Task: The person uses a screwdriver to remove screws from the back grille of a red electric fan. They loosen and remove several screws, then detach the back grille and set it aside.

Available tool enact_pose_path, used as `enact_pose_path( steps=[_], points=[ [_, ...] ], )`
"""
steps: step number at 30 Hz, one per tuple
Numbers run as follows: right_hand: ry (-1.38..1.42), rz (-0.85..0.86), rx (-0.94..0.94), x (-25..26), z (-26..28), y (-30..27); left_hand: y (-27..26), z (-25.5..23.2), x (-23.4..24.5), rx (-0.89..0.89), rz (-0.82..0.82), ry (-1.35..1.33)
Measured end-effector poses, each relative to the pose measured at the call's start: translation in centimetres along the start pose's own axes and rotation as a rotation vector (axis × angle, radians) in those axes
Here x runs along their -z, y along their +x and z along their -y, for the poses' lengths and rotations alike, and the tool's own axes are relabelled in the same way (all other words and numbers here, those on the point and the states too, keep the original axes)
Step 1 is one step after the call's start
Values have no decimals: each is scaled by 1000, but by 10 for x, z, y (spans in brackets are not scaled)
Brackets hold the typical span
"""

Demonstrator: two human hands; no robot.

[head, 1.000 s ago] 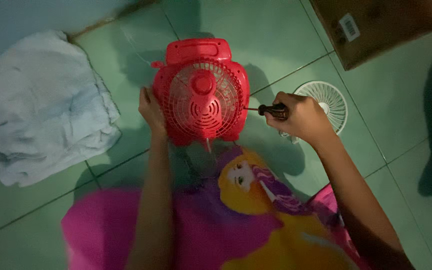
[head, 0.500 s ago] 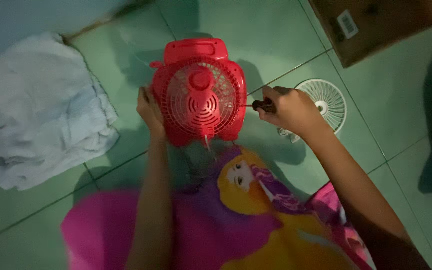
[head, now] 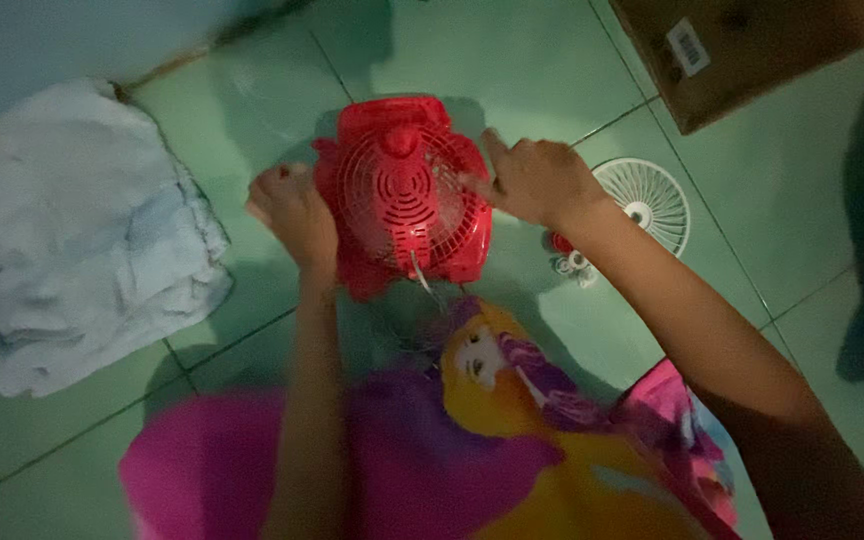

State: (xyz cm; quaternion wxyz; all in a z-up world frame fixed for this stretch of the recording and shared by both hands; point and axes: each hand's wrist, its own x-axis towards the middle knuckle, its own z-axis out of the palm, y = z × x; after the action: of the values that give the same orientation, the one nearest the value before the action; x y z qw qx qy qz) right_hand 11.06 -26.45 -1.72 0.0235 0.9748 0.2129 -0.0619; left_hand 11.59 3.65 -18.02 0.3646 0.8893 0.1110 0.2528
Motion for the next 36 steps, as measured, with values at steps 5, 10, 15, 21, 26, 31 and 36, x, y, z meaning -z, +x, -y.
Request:
enact_pose_path(
  steps=[5, 10, 15, 21, 26, 31, 36],
  points=[
    [-77, -20, -158, -3, 0, 7, 2, -94, -2, -381, 305, -121],
    [52, -47, -362, -3, 3, -4, -12, -138, -15, -527, 471, 232],
    [45, -18, -347, -4, 10, -13, -21, -129, -20, -539, 442, 232],
    [127, 147, 118, 6, -8, -12, -28, -123, -16, -528, 480, 281],
    [215, 257, 330, 7, -19, -12, -38, -123, -8, -532, 457, 270],
    [38, 202, 492, 0, -10, -7, -45, -123, -2, -519, 455, 233],
    [265, 105, 321, 3, 5, -13, -43, -125, -2, -494, 513, 288]
  ],
)
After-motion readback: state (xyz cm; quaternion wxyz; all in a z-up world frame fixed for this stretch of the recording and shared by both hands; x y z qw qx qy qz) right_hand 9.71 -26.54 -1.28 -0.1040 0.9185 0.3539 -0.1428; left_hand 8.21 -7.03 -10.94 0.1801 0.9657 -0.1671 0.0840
